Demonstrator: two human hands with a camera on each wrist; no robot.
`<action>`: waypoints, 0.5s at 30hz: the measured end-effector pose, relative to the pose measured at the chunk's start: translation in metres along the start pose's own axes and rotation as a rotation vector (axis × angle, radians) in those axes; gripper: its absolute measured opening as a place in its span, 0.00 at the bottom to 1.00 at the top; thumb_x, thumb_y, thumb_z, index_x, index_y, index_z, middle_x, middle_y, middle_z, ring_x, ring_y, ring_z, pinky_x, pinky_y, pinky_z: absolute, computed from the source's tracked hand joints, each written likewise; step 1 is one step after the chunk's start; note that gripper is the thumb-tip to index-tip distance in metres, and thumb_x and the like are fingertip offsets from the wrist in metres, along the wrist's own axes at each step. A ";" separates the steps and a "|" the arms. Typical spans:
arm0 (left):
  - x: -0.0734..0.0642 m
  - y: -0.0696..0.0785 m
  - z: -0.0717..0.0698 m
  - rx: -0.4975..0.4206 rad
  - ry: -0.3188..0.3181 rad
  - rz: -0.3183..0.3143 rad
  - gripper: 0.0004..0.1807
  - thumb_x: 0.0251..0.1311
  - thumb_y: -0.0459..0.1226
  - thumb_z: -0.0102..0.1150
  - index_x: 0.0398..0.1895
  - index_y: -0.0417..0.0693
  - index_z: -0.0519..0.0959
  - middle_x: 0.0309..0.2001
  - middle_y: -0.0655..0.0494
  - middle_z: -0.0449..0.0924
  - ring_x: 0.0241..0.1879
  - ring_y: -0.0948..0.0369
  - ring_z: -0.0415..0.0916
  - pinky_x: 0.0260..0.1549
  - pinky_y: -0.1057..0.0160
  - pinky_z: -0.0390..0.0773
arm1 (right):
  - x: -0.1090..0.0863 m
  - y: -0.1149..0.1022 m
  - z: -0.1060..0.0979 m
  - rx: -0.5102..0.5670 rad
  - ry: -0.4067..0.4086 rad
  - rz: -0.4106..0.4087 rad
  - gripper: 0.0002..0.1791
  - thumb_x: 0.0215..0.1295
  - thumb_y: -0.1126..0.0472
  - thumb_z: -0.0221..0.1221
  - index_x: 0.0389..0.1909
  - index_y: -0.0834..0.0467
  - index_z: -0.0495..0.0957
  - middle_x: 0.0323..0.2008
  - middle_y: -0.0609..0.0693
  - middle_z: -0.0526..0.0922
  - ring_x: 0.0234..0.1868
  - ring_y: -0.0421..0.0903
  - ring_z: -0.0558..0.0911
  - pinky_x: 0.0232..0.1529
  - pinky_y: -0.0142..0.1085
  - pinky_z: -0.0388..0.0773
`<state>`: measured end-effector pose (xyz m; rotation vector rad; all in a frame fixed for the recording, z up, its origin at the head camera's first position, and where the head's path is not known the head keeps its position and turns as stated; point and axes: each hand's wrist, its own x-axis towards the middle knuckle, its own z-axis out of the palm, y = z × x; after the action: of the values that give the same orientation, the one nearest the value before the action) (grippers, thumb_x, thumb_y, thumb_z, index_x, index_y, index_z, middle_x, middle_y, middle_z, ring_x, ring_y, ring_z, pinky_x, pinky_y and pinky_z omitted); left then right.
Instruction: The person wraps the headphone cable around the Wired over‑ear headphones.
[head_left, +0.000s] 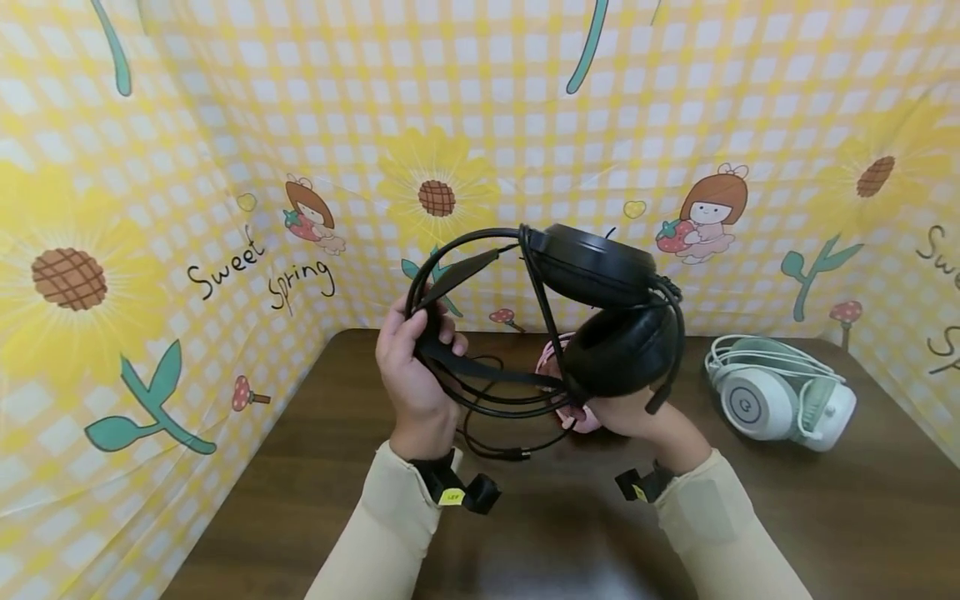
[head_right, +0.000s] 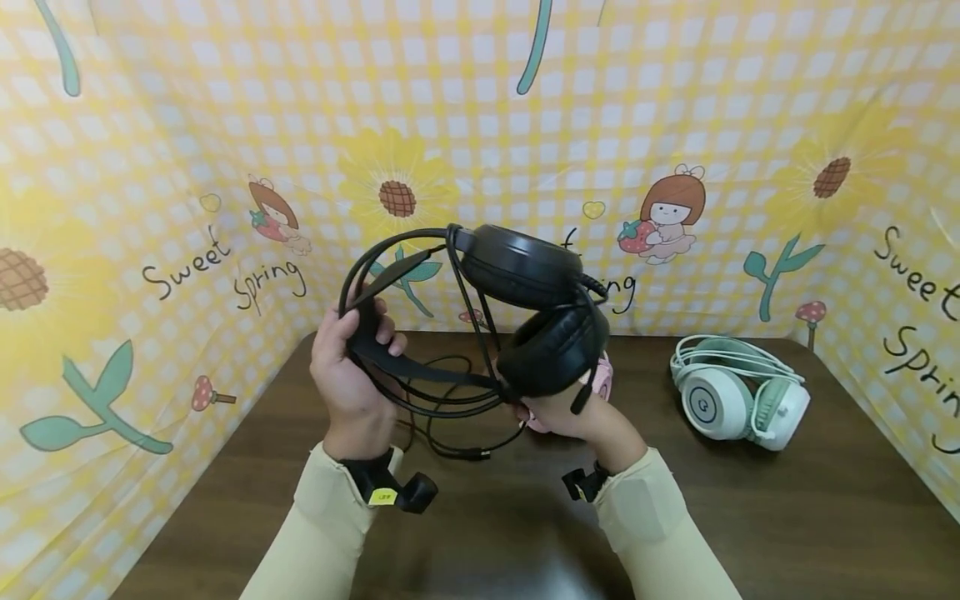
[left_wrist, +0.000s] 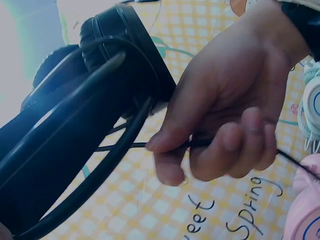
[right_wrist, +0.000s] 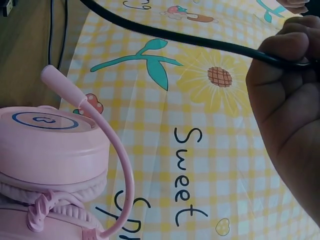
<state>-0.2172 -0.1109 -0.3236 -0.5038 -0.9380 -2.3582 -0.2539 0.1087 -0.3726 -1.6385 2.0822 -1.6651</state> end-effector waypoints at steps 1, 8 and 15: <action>0.001 0.001 -0.001 0.004 0.009 0.013 0.13 0.66 0.30 0.37 0.45 0.38 0.74 0.34 0.45 0.71 0.23 0.59 0.61 0.18 0.67 0.68 | 0.002 0.002 0.001 0.004 -0.015 0.004 0.11 0.71 0.77 0.42 0.36 0.67 0.73 0.21 0.51 0.75 0.18 0.48 0.73 0.20 0.37 0.73; 0.009 0.002 -0.007 -0.005 0.050 0.072 0.11 0.65 0.29 0.41 0.42 0.37 0.75 0.34 0.44 0.72 0.22 0.59 0.63 0.18 0.67 0.69 | 0.004 -0.003 0.007 -0.098 -0.100 0.163 0.21 0.74 0.73 0.40 0.20 0.62 0.71 0.17 0.52 0.71 0.17 0.43 0.69 0.21 0.34 0.69; 0.009 0.004 -0.010 -0.006 0.056 0.086 0.10 0.66 0.29 0.41 0.42 0.36 0.74 0.34 0.45 0.73 0.23 0.58 0.63 0.18 0.66 0.69 | 0.005 -0.005 0.012 -0.121 -0.088 0.242 0.22 0.76 0.70 0.40 0.20 0.60 0.71 0.17 0.48 0.69 0.17 0.38 0.66 0.20 0.31 0.65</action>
<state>-0.2230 -0.1235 -0.3232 -0.4684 -0.8667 -2.2870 -0.2457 0.0975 -0.3712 -1.3919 2.2701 -1.3946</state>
